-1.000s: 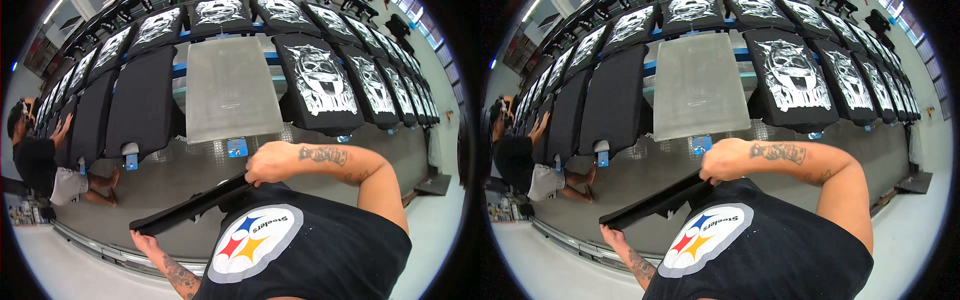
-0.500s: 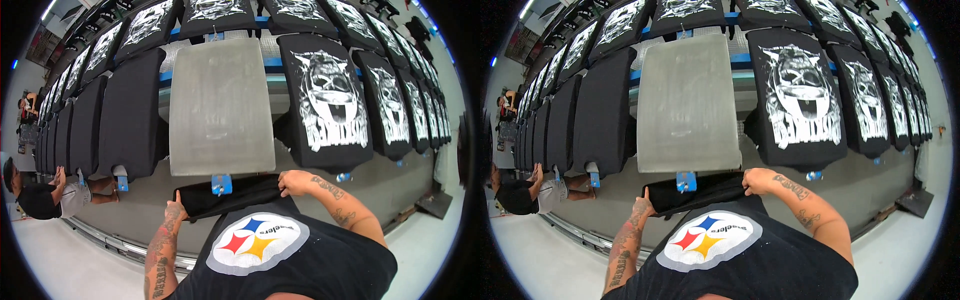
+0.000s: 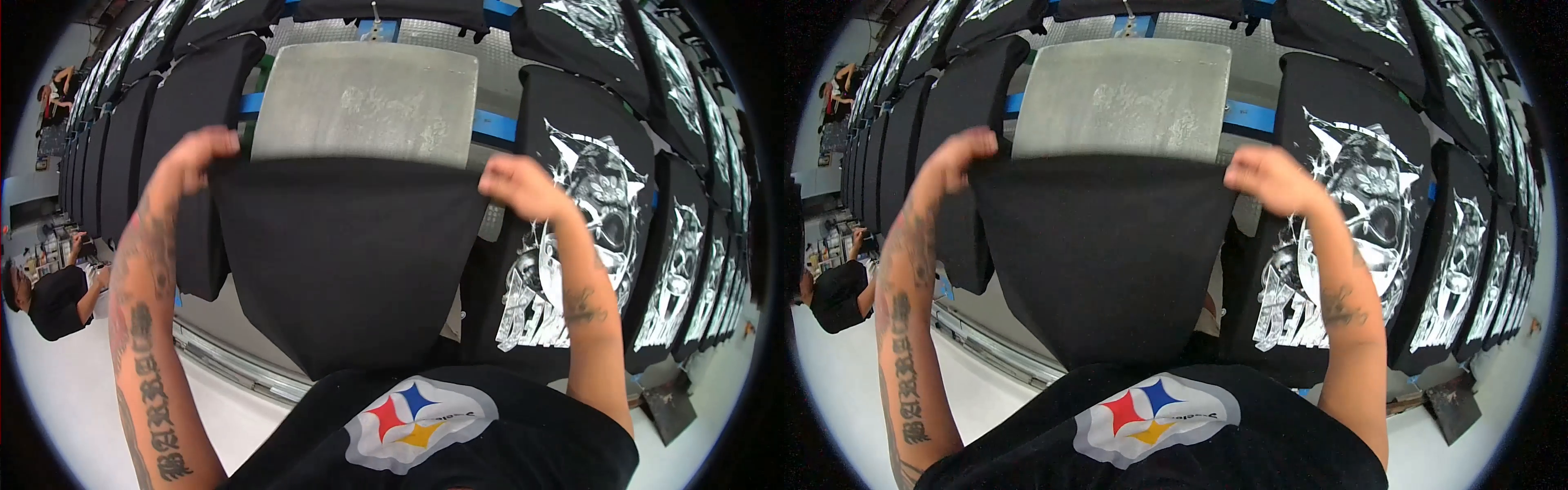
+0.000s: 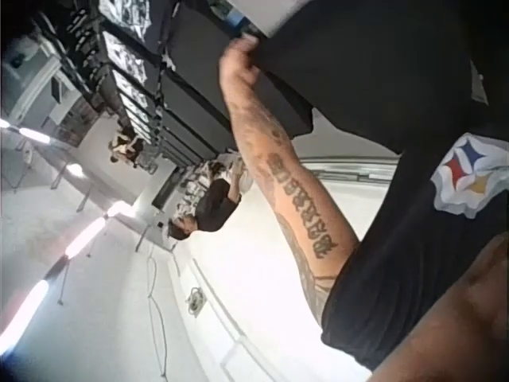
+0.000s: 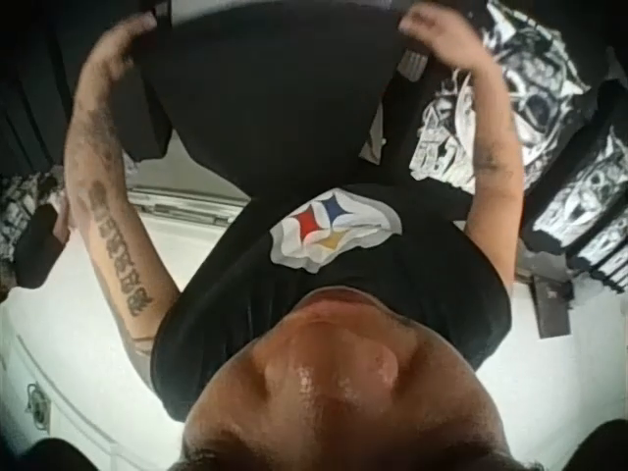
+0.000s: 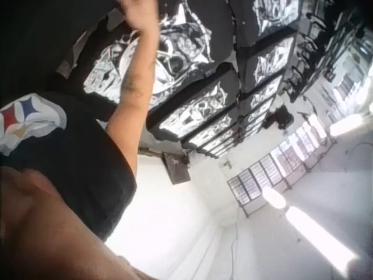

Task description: Loading black t-shirts onto the pallets of a circular carousel screen printing machine.

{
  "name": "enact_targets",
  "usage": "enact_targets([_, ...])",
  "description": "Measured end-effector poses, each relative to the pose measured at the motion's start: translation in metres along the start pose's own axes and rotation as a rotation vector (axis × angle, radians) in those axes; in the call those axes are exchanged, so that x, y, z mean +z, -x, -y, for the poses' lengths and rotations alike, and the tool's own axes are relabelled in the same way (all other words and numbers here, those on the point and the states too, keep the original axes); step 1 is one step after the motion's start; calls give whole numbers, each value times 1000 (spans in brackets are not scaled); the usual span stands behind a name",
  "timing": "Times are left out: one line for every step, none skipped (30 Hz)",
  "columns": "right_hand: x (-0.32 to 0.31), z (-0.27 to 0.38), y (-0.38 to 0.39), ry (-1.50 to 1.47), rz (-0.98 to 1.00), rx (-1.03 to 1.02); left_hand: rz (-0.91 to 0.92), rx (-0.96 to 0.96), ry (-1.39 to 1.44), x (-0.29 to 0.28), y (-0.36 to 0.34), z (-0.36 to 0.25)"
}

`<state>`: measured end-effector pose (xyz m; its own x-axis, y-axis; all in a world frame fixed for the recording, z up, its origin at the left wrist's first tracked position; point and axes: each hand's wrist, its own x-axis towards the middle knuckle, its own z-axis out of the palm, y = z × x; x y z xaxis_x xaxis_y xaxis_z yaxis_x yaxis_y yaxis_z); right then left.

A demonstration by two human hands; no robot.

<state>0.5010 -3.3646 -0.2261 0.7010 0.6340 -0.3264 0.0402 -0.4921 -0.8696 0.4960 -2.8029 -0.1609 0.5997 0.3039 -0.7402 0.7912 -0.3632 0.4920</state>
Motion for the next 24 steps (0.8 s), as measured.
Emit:
enact_targets([-21, -4, -18, 43, -122, -6, 32, 106, 461, -6, -29, -24])
enact_targets([-41, -8, -37, 68, -234, -45, -16, 239, 439, -17, -54, -52])
enact_targets([-60, -12, -58, 89, -342, 18, -150, 296, 553, -15, -81, -74])
enact_targets([-77, -16, -82, 93, -440, 45, -200, 229, 640, -11, -106, -98])
enact_targets([-88, -21, -105, 103, -512, 54, -202, 263, 818, -5, -127, -120])
enact_targets([-96, -28, -127, 111, -575, 58, -233, 372, 860, 4, -143, -133])
enact_targets([-103, -34, -147, 107, -624, 74, -498, 425, 838, 14, -157, -148])
enact_targets([-108, -41, -162, 125, -665, 113, -435, 553, 812, 16, -163, -156])
enact_targets([-112, -47, -172, 90, -664, 189, -534, 662, 730, 34, -173, -156])
enact_targets([-112, -52, -181, 77, -654, 175, -634, 768, 643, 49, -181, -158])
enact_targets([-110, -55, -187, 133, -665, 87, -708, 755, 248, 49, -179, -156])
enact_targets([-110, -56, -192, 189, -689, 83, -760, 726, -151, 53, -178, -154])
enact_targets([-110, -56, -192, 94, -620, 69, -547, 562, -210, 53, -176, -153])
enact_targets([-112, -55, -193, 91, -601, 37, -393, 800, -290, 52, -174, -153])
enact_targets([-114, -53, -192, 97, -468, 88, -206, 1032, -338, 50, -171, -155])
enact_targets([-118, -51, -192, 84, -305, 106, -632, 702, -837, 49, -171, -160])
enact_targets([-123, -49, -195, 250, -311, 12, -631, 707, -841, 47, -171, -166])
enact_targets([-130, -48, -196, 248, -348, -16, -676, 712, -748, 48, -173, -174])
enact_targets([-141, -47, -199, 221, -514, -9, -720, 714, -655, 50, -176, -181])
enact_targets([-148, -49, -202, 192, -673, -2, -669, 685, -323, 55, -181, -188])
enact_targets([-152, -52, -208, 177, -712, -16, -740, 748, -348, 61, -187, -192])
enact_targets([-153, -56, -212, 158, -697, 23, -807, 811, -373, 67, -195, -195])
enact_targets([-152, -61, -218, 343, -676, 35, -784, 809, -470, 71, -202, -194])
enact_targets([-153, -66, -220, 507, -621, 107, -764, 810, -561, 77, -212, -193])
